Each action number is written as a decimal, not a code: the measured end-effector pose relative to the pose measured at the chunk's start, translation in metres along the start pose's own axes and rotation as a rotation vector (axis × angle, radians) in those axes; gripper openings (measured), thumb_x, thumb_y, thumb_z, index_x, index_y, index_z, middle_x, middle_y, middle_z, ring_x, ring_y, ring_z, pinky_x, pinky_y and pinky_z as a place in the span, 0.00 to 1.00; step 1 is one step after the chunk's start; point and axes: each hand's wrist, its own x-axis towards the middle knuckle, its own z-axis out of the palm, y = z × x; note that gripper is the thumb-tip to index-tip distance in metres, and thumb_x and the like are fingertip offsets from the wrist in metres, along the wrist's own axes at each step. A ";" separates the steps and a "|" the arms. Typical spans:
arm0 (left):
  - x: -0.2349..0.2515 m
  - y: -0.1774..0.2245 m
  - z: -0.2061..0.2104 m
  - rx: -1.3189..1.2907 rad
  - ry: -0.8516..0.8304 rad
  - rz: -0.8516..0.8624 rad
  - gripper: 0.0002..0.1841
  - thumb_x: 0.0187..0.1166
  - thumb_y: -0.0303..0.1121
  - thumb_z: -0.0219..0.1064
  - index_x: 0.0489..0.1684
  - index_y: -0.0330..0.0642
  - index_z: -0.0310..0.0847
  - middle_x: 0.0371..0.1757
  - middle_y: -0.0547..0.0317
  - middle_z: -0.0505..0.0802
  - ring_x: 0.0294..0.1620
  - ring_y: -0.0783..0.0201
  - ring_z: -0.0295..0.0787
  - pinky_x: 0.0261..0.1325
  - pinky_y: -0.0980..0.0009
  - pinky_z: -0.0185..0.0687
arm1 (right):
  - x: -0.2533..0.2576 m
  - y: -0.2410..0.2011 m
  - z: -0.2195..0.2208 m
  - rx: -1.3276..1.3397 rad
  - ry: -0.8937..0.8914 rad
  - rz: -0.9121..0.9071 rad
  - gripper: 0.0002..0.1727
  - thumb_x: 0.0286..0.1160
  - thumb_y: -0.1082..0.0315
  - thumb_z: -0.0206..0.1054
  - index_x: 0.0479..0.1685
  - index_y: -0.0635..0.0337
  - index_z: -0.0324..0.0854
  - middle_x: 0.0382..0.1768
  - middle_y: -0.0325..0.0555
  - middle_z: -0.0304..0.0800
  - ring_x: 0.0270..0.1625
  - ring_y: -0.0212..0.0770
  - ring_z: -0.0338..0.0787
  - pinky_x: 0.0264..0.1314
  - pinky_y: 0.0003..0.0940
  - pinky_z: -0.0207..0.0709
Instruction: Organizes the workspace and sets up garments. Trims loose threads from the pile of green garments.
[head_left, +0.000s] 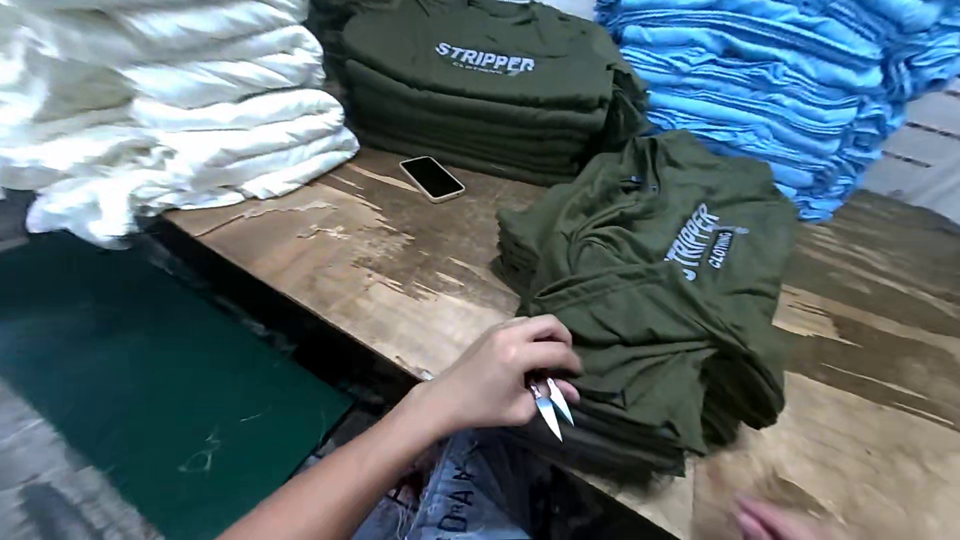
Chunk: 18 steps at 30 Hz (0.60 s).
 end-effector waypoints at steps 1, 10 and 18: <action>-0.001 -0.007 0.002 -0.043 0.030 0.003 0.04 0.75 0.34 0.74 0.36 0.48 0.95 0.48 0.67 0.92 0.44 0.79 0.88 0.47 0.80 0.88 | 0.012 -0.006 0.005 0.049 0.080 -0.029 0.07 0.78 0.69 0.72 0.47 0.60 0.92 0.43 0.44 0.92 0.49 0.31 0.91 0.56 0.25 0.85; 0.031 0.022 -0.020 -0.252 0.203 0.115 0.09 0.76 0.34 0.75 0.29 0.41 0.87 0.27 0.68 0.89 0.30 0.79 0.83 0.36 0.81 0.82 | 0.121 -0.068 0.091 -0.333 0.304 0.091 0.36 0.46 0.50 0.83 0.49 0.70 0.78 0.40 0.64 0.86 0.39 0.62 0.87 0.41 0.63 0.76; -0.018 0.000 -0.012 0.171 -0.103 0.113 0.06 0.76 0.37 0.69 0.31 0.48 0.87 0.28 0.66 0.86 0.34 0.66 0.83 0.40 0.67 0.79 | 0.046 -0.023 -0.002 0.031 -0.264 -0.249 0.07 0.80 0.72 0.67 0.44 0.54 0.91 0.38 0.46 0.93 0.45 0.42 0.89 0.51 0.34 0.83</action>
